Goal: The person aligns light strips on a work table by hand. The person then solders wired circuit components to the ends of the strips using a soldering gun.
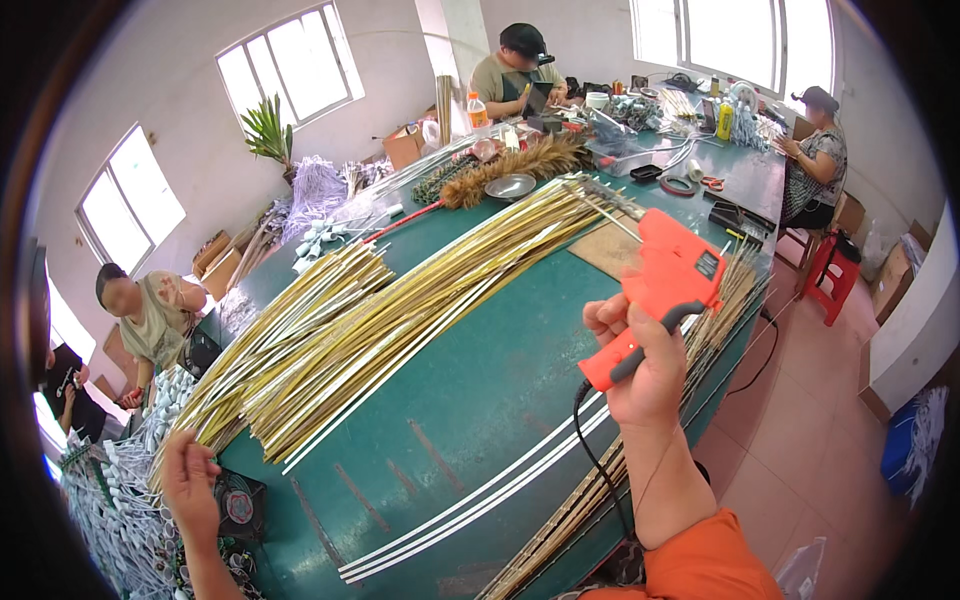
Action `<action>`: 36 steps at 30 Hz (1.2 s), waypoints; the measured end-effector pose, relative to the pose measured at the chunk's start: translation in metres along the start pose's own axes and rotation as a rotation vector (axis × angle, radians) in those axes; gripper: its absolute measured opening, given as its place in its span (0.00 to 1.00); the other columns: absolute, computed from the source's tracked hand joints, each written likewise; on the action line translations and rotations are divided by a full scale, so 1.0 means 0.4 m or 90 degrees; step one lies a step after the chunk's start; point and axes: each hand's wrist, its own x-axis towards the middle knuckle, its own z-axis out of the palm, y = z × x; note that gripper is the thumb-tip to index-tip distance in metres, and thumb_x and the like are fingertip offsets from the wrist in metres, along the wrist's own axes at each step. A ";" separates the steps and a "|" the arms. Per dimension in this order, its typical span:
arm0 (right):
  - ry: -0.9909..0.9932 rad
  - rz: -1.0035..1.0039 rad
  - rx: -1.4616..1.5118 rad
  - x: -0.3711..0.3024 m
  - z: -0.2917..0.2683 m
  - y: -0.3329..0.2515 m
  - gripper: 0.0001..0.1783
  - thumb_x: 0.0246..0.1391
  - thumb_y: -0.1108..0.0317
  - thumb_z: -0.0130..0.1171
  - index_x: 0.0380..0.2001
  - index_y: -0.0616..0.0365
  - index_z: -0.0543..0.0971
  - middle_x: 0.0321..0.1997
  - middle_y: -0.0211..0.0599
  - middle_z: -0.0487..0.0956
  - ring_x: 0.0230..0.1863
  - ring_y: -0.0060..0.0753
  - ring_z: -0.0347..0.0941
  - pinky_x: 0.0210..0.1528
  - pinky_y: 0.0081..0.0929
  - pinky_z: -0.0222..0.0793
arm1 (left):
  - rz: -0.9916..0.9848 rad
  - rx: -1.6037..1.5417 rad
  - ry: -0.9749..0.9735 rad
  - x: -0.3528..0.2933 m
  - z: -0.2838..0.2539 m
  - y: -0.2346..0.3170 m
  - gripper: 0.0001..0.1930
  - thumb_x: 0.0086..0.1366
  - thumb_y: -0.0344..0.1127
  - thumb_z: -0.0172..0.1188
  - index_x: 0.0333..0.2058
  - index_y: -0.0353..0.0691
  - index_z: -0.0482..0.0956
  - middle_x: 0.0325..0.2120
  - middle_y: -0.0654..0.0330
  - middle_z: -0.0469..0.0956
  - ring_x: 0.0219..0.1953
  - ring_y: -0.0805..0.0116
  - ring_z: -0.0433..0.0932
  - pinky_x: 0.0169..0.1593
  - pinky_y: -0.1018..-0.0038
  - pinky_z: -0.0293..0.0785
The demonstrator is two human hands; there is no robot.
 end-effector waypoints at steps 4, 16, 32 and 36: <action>-0.008 -0.087 0.055 0.002 -0.007 -0.015 0.25 0.57 0.64 0.54 0.56 0.63 0.68 0.33 0.32 0.74 0.40 0.30 0.72 0.52 0.32 0.68 | -0.116 -0.022 -0.247 -0.027 0.044 -0.038 0.07 0.70 0.32 0.51 0.42 0.38 0.75 0.21 0.63 0.75 0.21 0.78 0.71 0.26 0.80 0.68; 0.007 -0.067 0.079 -0.006 -0.017 -0.026 0.23 0.58 0.65 0.52 0.54 0.62 0.67 0.33 0.33 0.73 0.40 0.32 0.73 0.52 0.34 0.69 | -0.599 -0.356 -0.790 -0.156 0.221 -0.144 0.10 0.69 0.33 0.53 0.43 0.34 0.78 0.24 0.61 0.79 0.20 0.78 0.70 0.25 0.83 0.66; -0.089 0.019 0.045 0.052 -0.123 0.012 0.27 0.59 0.67 0.52 0.58 0.73 0.63 0.42 0.43 0.71 0.51 0.41 0.68 0.64 0.40 0.60 | -0.582 -0.189 -0.751 -0.136 0.040 -0.213 0.10 0.66 0.36 0.58 0.42 0.37 0.77 0.29 0.65 0.79 0.30 0.78 0.76 0.33 0.80 0.71; -0.098 0.017 0.011 0.046 -0.130 0.026 0.27 0.60 0.66 0.50 0.57 0.74 0.63 0.43 0.43 0.71 0.53 0.42 0.68 0.66 0.40 0.58 | -0.644 -0.264 -0.635 -0.208 0.020 -0.244 0.08 0.66 0.35 0.59 0.40 0.38 0.78 0.26 0.68 0.77 0.27 0.79 0.75 0.31 0.82 0.69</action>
